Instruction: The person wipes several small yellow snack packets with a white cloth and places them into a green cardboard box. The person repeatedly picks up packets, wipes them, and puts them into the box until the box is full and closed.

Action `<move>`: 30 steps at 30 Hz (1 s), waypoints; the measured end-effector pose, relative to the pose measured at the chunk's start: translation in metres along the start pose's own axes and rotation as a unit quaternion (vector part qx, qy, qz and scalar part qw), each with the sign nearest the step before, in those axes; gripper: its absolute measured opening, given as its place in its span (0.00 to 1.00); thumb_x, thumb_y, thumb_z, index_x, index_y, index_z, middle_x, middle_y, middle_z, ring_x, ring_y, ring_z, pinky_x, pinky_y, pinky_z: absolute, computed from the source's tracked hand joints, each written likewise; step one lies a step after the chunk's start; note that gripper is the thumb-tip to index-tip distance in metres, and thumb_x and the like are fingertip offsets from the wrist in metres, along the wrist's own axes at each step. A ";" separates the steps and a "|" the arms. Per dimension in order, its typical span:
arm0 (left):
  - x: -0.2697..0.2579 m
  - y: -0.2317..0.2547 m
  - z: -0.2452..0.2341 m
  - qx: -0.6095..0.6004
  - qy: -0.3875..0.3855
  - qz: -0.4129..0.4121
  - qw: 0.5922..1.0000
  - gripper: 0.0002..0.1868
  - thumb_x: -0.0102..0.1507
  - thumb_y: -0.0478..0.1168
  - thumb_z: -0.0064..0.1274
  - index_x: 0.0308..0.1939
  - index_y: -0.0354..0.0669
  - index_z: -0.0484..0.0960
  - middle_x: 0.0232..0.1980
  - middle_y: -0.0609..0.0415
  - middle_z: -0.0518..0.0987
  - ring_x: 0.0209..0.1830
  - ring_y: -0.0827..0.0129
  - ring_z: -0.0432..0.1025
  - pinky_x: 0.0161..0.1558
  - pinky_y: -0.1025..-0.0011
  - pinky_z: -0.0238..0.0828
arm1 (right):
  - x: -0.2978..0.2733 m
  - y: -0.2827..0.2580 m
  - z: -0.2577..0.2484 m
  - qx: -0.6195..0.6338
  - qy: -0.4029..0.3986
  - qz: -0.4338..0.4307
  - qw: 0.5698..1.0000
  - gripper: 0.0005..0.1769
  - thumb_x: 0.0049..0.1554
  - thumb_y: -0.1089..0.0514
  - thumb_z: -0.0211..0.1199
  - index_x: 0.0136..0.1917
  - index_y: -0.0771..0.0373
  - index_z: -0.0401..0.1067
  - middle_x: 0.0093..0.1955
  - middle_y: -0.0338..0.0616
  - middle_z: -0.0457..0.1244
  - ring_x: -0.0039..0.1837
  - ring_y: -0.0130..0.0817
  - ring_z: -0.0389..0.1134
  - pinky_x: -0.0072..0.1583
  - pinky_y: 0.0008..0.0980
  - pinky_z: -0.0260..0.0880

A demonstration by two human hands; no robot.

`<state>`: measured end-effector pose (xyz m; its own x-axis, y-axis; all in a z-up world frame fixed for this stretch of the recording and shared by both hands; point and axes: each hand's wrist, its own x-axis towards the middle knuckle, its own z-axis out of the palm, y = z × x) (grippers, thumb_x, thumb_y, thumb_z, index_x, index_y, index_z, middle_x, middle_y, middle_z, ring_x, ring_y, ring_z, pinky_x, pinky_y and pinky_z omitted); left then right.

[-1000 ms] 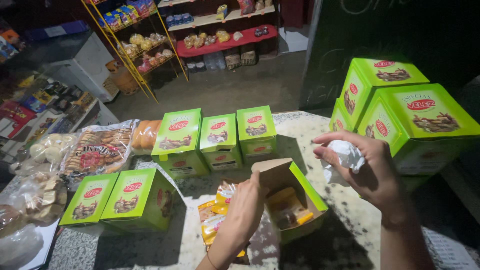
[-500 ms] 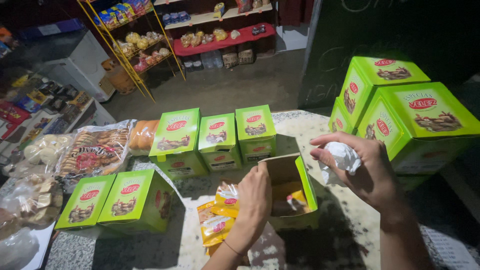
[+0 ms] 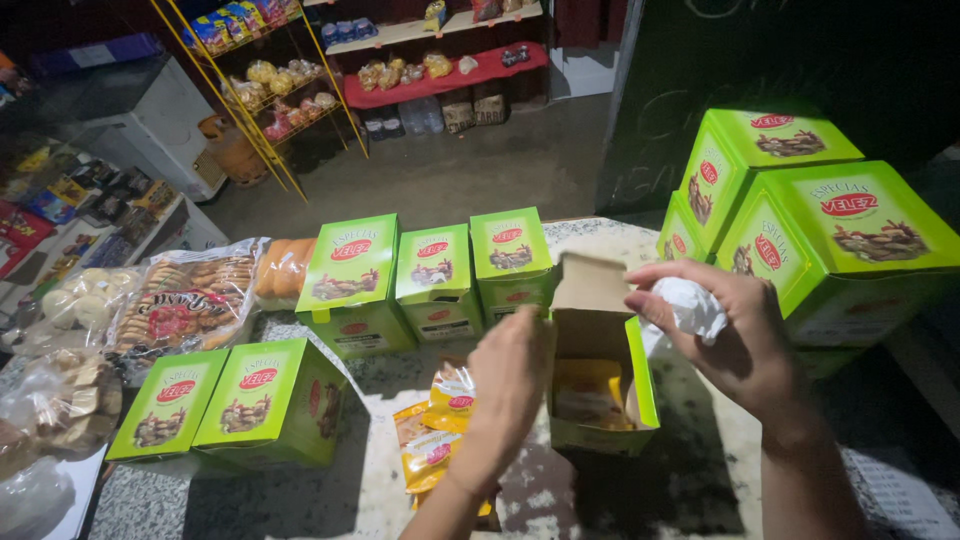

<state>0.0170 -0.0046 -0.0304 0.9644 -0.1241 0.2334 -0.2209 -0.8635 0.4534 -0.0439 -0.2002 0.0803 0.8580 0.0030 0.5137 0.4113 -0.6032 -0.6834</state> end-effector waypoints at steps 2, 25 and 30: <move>0.000 -0.025 -0.009 0.012 0.029 -0.036 0.999 0.15 0.70 0.44 0.56 0.29 0.47 0.78 0.25 0.63 0.80 0.17 0.74 0.70 0.16 0.75 0.70 | 0.000 -0.001 0.000 0.027 0.025 0.048 0.998 0.10 0.53 0.54 0.72 0.47 0.58 0.83 0.39 0.36 0.73 0.36 0.23 0.66 0.39 0.22 0.60; 0.007 -0.061 -0.080 -0.242 0.048 0.008 0.969 0.02 0.65 0.36 0.59 0.38 0.46 0.82 0.30 0.60 0.81 0.24 0.79 0.70 0.31 0.84 0.71 | 0.008 -0.008 0.010 0.014 0.028 -0.030 0.999 0.18 0.55 0.58 0.67 0.59 0.64 0.75 0.54 0.46 0.71 0.50 0.31 0.73 0.51 0.26 0.69; 0.000 -0.010 -0.113 -0.426 0.120 0.154 0.884 0.05 0.67 0.38 0.57 0.45 0.43 0.79 0.26 0.64 0.71 0.23 0.83 0.59 0.26 0.83 0.55 | 0.008 -0.009 0.021 0.092 -0.024 -0.014 0.995 0.22 0.55 0.58 0.66 0.62 0.65 0.73 0.50 0.50 0.71 0.43 0.33 0.76 0.43 0.21 0.76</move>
<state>0.0029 0.0593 0.0621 0.8037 -0.0938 0.5875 -0.5949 -0.1134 0.7957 -0.0338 -0.1781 0.0796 0.8568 0.0581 0.5124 0.4813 -0.4469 -0.7541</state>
